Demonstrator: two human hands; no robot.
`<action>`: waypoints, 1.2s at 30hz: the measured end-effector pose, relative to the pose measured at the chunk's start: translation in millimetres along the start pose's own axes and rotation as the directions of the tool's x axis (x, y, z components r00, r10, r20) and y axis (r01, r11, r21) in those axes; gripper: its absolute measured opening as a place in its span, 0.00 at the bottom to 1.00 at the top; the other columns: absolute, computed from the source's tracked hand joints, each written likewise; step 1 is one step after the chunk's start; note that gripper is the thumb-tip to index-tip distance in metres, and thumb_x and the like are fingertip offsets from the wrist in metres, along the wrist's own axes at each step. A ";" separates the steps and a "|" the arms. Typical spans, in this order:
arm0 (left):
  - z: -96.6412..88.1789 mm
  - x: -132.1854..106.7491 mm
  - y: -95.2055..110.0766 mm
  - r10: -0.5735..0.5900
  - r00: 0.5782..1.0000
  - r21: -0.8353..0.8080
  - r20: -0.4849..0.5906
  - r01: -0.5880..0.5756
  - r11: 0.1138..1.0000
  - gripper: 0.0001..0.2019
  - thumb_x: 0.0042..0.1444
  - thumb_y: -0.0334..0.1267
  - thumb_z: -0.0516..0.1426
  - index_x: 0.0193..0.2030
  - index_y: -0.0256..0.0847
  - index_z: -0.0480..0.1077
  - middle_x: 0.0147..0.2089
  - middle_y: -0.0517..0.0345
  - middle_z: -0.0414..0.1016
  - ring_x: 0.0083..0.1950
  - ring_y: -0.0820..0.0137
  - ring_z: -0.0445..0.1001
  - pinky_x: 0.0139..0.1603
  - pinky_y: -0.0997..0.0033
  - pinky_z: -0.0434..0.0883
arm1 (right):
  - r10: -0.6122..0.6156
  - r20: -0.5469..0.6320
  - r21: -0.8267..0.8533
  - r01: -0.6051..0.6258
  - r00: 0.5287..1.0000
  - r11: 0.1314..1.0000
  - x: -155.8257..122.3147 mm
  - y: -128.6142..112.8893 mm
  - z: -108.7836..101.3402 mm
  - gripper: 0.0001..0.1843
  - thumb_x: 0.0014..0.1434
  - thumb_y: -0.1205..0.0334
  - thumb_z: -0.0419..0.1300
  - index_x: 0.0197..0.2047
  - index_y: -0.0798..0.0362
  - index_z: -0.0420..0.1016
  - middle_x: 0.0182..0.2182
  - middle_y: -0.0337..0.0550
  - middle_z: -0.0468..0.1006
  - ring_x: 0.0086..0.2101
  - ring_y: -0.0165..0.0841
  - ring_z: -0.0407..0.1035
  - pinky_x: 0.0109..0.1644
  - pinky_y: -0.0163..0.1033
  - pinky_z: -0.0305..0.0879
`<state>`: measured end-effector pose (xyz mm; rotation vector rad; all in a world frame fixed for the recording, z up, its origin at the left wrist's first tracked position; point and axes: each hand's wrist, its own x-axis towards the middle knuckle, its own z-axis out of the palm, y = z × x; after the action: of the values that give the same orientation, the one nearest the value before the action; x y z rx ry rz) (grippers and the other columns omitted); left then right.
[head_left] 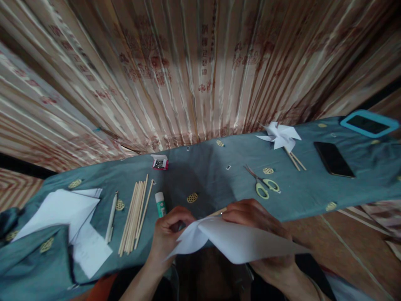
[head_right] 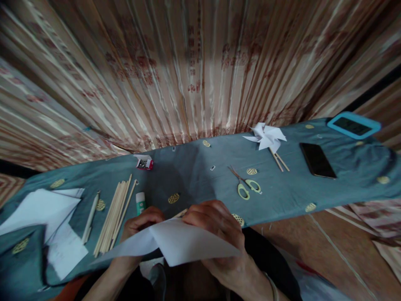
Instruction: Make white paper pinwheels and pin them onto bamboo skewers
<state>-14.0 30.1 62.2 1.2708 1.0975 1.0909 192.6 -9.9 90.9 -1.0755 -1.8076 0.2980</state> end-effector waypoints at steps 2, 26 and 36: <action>0.6 0.2 0.4 0.000 1.000 0.004 -0.006 0.000 1.000 0.19 0.37 0.54 0.70 0.20 0.39 0.77 0.22 0.56 0.71 0.26 0.71 0.68 0.27 0.73 0.67 | 0.020 0.017 -0.011 -0.020 1.000 1.000 0.3 -0.3 0.2 0.08 0.60 0.66 0.59 0.44 0.48 0.72 0.34 0.40 0.80 0.36 0.35 0.75 0.40 0.42 0.73; 0.2 -3.8 -14.7 -0.052 0.991 0.077 -0.123 0.062 0.995 0.04 0.41 0.38 0.67 0.25 0.41 0.78 0.28 0.57 0.76 0.32 0.67 0.73 0.37 0.71 0.71 | 0.594 -0.022 0.439 -0.526 0.804 0.728 8.2 2.6 24.5 0.07 0.54 0.60 0.66 0.36 0.52 0.82 0.28 0.41 0.83 0.28 0.32 0.76 0.31 0.32 0.72; 17.1 -7.5 -25.8 -0.330 0.942 -0.226 -0.058 0.309 0.924 0.12 0.36 0.39 0.70 0.29 0.38 0.79 0.31 0.54 0.81 0.35 0.63 0.76 0.42 0.66 0.72 | 0.663 0.002 0.463 -0.588 0.749 0.663 12.8 8.3 28.0 0.10 0.53 0.54 0.67 0.34 0.52 0.81 0.28 0.41 0.83 0.28 0.33 0.75 0.32 0.34 0.71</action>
<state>1.8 19.9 36.5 0.8410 1.1767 0.9964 172.1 11.8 79.8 -1.3173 -1.0704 0.9612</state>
